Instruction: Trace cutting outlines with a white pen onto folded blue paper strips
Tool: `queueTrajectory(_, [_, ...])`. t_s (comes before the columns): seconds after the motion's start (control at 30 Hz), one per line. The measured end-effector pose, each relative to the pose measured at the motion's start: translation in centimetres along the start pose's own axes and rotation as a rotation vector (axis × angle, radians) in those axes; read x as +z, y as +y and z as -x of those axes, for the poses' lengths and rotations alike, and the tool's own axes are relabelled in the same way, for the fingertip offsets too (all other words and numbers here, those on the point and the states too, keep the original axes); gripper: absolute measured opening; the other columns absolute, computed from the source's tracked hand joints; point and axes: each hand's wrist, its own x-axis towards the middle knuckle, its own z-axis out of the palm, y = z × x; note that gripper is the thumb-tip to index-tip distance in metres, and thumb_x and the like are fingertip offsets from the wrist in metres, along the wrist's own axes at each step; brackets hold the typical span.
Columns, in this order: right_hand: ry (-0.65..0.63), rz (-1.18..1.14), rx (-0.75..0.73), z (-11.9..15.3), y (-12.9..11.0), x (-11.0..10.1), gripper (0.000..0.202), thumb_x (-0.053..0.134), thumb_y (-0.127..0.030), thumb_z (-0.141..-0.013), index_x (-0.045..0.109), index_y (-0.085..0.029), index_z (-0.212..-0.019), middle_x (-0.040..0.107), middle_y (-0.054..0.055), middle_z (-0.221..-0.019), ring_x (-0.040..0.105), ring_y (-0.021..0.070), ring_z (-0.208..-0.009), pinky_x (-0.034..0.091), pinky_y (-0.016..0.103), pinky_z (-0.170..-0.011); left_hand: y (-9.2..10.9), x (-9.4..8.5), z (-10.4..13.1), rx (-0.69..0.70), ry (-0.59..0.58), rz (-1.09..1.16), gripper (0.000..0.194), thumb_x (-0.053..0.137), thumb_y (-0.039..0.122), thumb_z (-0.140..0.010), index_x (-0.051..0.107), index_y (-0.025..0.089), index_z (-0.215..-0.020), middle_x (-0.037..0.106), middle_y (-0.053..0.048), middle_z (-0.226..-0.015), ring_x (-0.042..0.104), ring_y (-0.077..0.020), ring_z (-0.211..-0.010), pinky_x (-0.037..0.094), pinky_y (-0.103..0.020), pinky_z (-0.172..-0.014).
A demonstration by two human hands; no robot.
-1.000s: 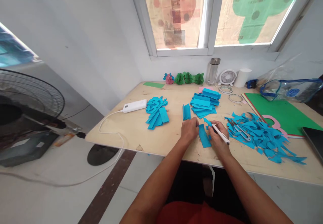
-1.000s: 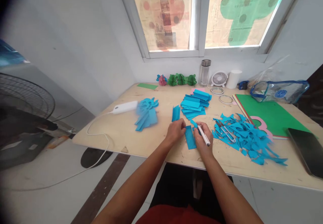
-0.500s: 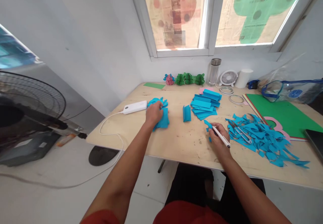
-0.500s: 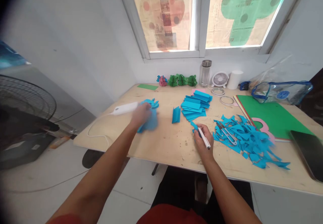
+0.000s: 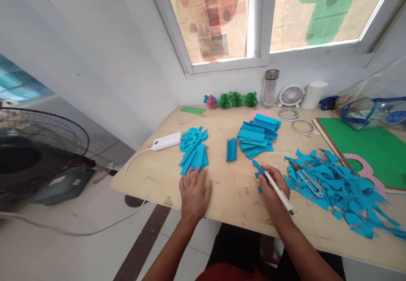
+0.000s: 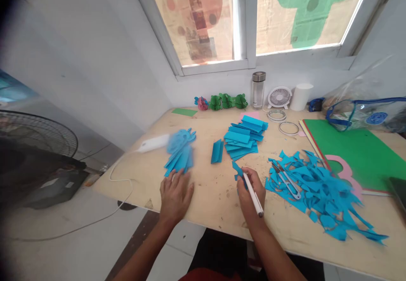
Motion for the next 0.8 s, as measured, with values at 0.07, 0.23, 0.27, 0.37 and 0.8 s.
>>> queueTrajectory(0.07, [-0.024,-0.008,0.010,0.3,-0.4,-0.1,0.033,0.065,-0.038,-0.073,0.066,-0.019,-0.101,0.070,0.003,-0.081,0.062,0.0165,-0.066,0.049,0.026,-0.058,-0.2,0.0,-0.2,0.037,0.086,0.020,0.030,0.051,0.022,-0.092,0.060,0.017,-0.120,0.062,-0.014,-0.127,0.045,-0.0352,-0.129,0.032,-0.057,-0.108])
queueTrajectory(0.23, [-0.108,-0.071,0.068,1.2,-1.1,-0.3,0.028,0.065,-0.037,-0.077,0.066,-0.020,-0.100,0.070,0.003,-0.081,0.061,0.0151,-0.063,0.051,0.025,-0.056,-0.3,-0.1,-0.6,0.098,0.130,0.052,0.025,0.053,0.017,-0.090,0.061,0.017,-0.114,0.066,-0.012,-0.119,0.051,-0.0334,-0.123,0.039,-0.053,-0.103])
queueTrajectory(0.27, [-0.133,-0.085,0.084,1.3,-1.2,-0.3,0.028,0.065,-0.036,-0.077,0.066,-0.020,-0.100,0.070,0.002,-0.079,0.061,0.0147,-0.062,0.051,0.024,-0.055,-0.3,-0.2,-0.7,0.098,0.123,0.052,0.025,0.053,0.017,-0.090,0.061,0.017,-0.114,0.066,-0.012,-0.118,0.051,-0.0334,-0.123,0.040,-0.053,-0.103])
queueTrajectory(0.37, [-0.153,-0.082,0.124,1.6,-1.2,-0.5,0.027,0.066,-0.036,-0.077,0.067,-0.020,-0.099,0.070,0.002,-0.080,0.062,0.0148,-0.064,0.052,0.023,-0.056,0.0,-0.3,-0.8,0.081,0.096,0.046,0.024,0.054,0.017,-0.090,0.061,0.017,-0.113,0.066,-0.012,-0.117,0.051,-0.0333,-0.124,0.041,-0.053,-0.102])
queueTrajectory(0.8, [-0.173,-0.045,0.092,1.9,-0.8,-0.7,0.031,0.068,-0.041,-0.076,0.067,-0.020,-0.098,0.070,0.005,-0.086,0.063,0.0168,-0.066,0.053,0.025,-0.055,0.4,-0.6,-0.6,0.021,0.079,0.097,0.023,0.050,0.019,-0.092,0.062,0.019,-0.112,0.069,-0.010,-0.114,0.050,-0.0304,-0.127,0.038,-0.051,-0.105])
